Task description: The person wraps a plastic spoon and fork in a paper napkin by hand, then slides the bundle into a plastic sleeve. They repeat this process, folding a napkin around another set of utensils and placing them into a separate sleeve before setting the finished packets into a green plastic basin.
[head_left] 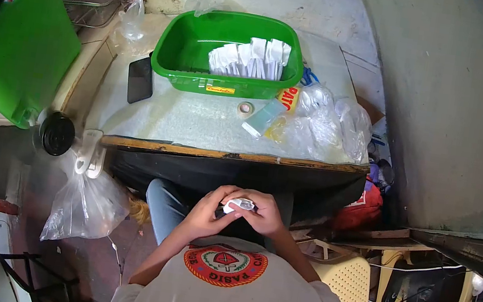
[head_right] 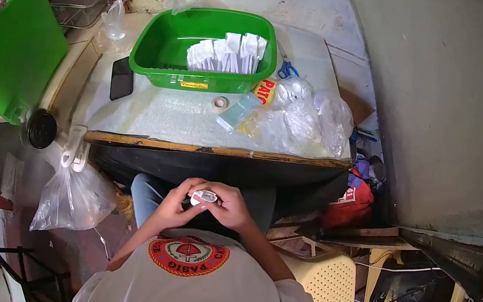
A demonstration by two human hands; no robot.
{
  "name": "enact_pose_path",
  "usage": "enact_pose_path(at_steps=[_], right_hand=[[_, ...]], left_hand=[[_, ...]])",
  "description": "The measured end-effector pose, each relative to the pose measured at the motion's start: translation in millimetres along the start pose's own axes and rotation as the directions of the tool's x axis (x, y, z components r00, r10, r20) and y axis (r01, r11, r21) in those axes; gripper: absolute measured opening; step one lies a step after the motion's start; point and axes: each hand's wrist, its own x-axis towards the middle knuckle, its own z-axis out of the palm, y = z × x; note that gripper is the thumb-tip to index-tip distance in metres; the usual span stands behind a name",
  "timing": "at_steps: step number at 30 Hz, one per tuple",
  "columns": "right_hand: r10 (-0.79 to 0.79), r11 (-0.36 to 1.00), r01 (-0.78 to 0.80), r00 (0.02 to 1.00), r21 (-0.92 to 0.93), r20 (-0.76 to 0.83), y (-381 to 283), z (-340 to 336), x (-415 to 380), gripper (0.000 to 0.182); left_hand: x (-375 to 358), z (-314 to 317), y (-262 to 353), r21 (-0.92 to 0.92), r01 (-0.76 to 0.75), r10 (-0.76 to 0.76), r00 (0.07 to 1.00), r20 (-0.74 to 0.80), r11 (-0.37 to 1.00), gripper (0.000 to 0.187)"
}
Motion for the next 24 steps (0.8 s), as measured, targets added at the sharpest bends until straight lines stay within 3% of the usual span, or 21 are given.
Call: enact_pose_path(at_steps=[6, 11, 18, 21, 24], right_hand=[[-0.05, 0.999, 0.05, 0.999, -0.021, 0.005, 4, 2, -2, 0.023], [-0.001, 1.0, 0.001, 1.0, 0.026, -0.013, 6, 3, -2, 0.024], [0.063, 0.995, -0.063, 0.998, 0.077, 0.009, 6, 7, -3, 0.025], [-0.045, 0.999, 0.044, 0.999, 0.018, 0.017, 6, 8, -1, 0.021], [0.02, 0.998, -0.02, 1.0, 0.055, 0.01, 1, 7, -1, 0.023]], left_hand=[[-3, -1, 1, -0.088, 0.054, -0.056, 0.998, -0.012, 0.995, 0.044], [-6, 0, -5, -0.21, 0.086, -0.09, 0.996, -0.01, 0.974, 0.037], [-12, -1, -13, -0.239, 0.08, -0.085, 0.996, -0.01, 0.968, 0.029], [-12, -3, -10, -0.246, 0.086, -0.089, 0.996, -0.004, 0.966, 0.028], [-12, -4, -8, -0.222, 0.081, -0.087, 0.996, -0.015, 0.972, 0.029]])
